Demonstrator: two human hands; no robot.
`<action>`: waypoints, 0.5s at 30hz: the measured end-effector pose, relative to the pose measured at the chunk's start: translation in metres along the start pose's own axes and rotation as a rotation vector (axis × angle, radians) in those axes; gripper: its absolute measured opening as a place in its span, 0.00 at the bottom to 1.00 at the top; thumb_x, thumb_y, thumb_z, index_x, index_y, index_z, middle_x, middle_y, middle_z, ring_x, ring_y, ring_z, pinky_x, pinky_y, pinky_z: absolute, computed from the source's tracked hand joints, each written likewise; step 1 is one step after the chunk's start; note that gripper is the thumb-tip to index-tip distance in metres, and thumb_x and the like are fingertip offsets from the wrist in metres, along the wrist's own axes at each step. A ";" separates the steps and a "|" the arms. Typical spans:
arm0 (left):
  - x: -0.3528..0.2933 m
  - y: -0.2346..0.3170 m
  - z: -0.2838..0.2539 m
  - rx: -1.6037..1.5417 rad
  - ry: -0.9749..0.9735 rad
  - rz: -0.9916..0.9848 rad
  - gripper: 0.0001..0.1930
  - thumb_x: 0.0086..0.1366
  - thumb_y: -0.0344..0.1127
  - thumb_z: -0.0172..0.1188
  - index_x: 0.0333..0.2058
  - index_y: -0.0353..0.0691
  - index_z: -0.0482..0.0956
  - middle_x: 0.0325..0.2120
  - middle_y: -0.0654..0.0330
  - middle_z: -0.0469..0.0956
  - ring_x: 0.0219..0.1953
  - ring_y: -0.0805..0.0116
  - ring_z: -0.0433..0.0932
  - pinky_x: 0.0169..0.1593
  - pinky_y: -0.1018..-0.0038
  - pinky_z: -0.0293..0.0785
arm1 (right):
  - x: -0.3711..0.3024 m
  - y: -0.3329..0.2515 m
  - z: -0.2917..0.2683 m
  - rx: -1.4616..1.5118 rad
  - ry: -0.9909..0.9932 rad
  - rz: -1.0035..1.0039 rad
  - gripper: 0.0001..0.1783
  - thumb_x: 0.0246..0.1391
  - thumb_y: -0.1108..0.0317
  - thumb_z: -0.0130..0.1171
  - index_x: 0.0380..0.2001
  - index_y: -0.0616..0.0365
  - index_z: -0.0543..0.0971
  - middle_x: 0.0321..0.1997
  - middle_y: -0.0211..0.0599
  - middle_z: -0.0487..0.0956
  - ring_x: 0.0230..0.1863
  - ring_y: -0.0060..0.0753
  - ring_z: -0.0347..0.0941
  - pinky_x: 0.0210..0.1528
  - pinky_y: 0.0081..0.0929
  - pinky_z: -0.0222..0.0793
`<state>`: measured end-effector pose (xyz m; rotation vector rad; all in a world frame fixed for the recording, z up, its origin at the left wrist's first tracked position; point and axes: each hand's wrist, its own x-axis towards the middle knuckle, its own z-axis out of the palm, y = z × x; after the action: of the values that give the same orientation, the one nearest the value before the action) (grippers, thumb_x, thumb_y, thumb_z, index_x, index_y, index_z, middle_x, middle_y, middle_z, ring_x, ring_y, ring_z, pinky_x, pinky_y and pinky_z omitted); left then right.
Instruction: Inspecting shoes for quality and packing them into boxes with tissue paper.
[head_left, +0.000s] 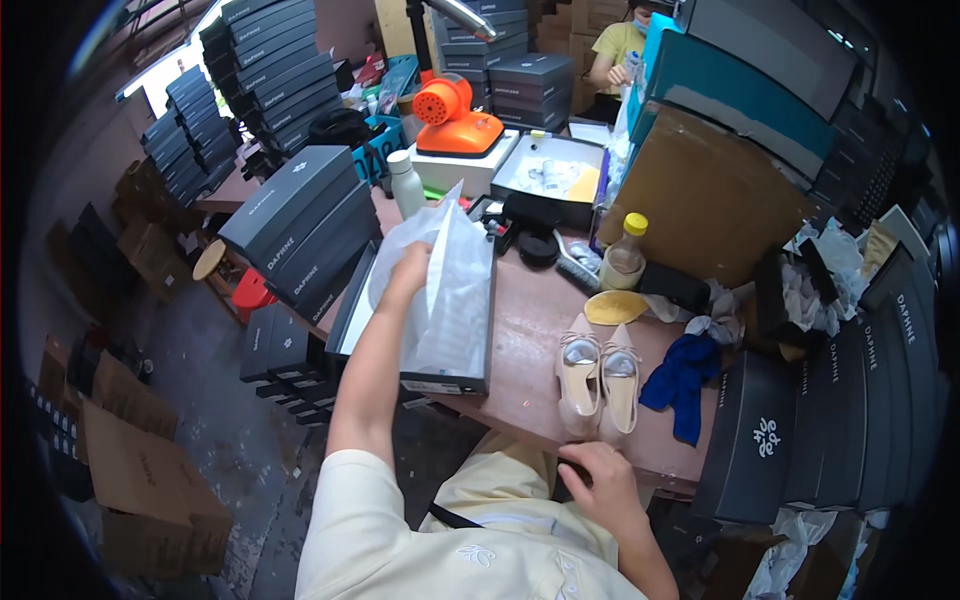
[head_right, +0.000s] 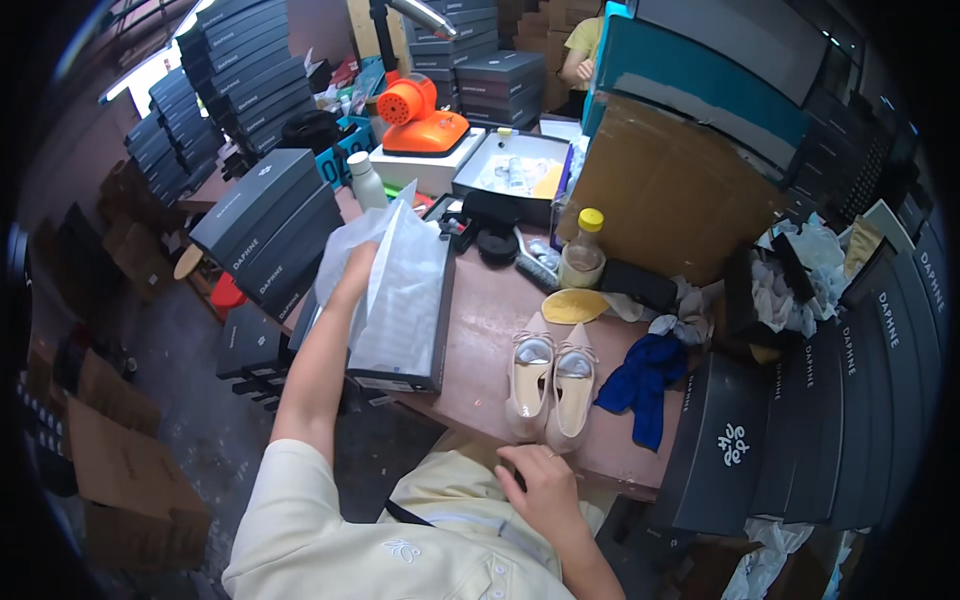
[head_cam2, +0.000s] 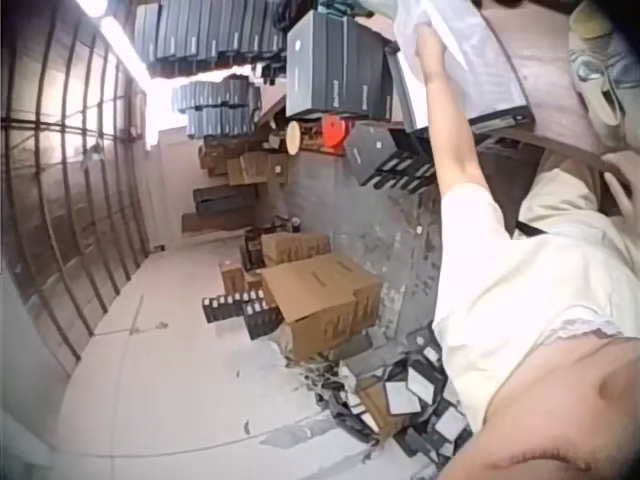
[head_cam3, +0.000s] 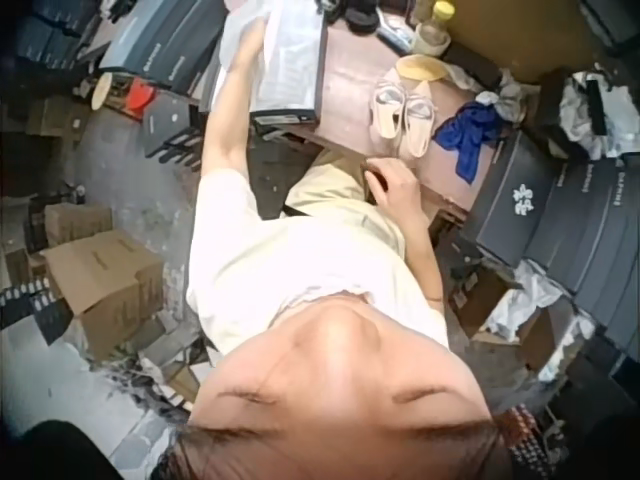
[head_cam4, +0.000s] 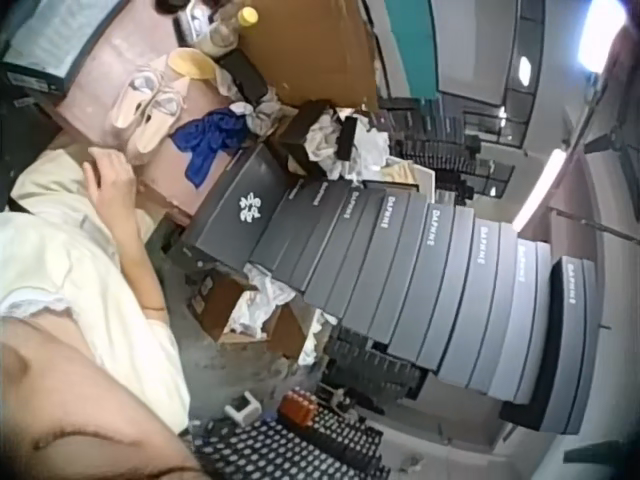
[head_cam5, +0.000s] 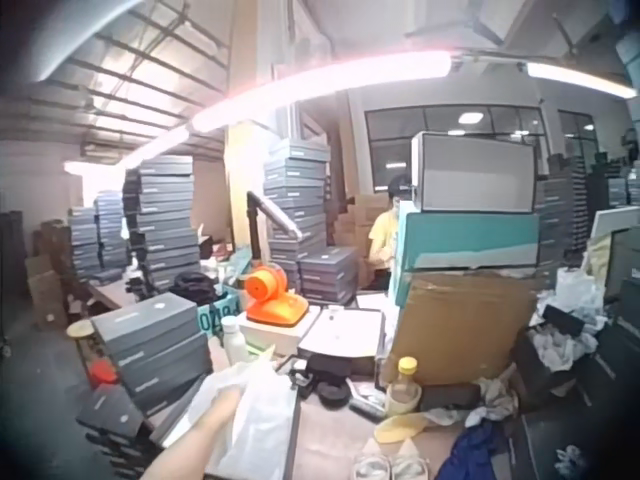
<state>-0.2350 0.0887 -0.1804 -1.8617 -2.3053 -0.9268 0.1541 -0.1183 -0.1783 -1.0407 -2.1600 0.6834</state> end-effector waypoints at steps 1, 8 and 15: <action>-0.001 0.011 -0.013 -0.068 -0.073 -0.029 0.12 0.52 0.29 0.56 0.37 0.38 0.80 0.38 0.44 0.75 0.38 0.45 0.76 0.43 0.59 0.71 | -0.002 0.000 -0.003 0.046 0.051 -0.013 0.09 0.45 0.70 0.60 0.33 0.59 0.77 0.32 0.40 0.77 0.36 0.43 0.75 0.40 0.32 0.69; -0.100 0.157 -0.127 -0.171 0.592 0.843 0.24 0.43 0.18 0.51 0.40 0.46 0.83 0.37 0.57 0.69 0.36 0.60 0.75 0.36 0.71 0.74 | 0.028 -0.006 -0.054 0.365 0.521 0.051 0.18 0.49 0.65 0.61 0.42 0.60 0.74 0.49 0.42 0.71 0.49 0.36 0.68 0.44 0.29 0.69; -0.153 0.225 -0.069 -0.588 0.203 0.931 0.19 0.38 0.29 0.59 0.35 0.36 0.82 0.33 0.57 0.72 0.41 0.53 0.73 0.48 0.66 0.69 | 0.069 -0.005 -0.082 0.850 0.407 0.056 0.27 0.49 0.63 0.64 0.52 0.60 0.70 0.48 0.34 0.75 0.49 0.24 0.69 0.51 0.26 0.65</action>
<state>-0.0123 -0.0548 -0.0879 -2.4710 -0.8496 -1.5506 0.1781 -0.0509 -0.0984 -0.6835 -1.2799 1.1566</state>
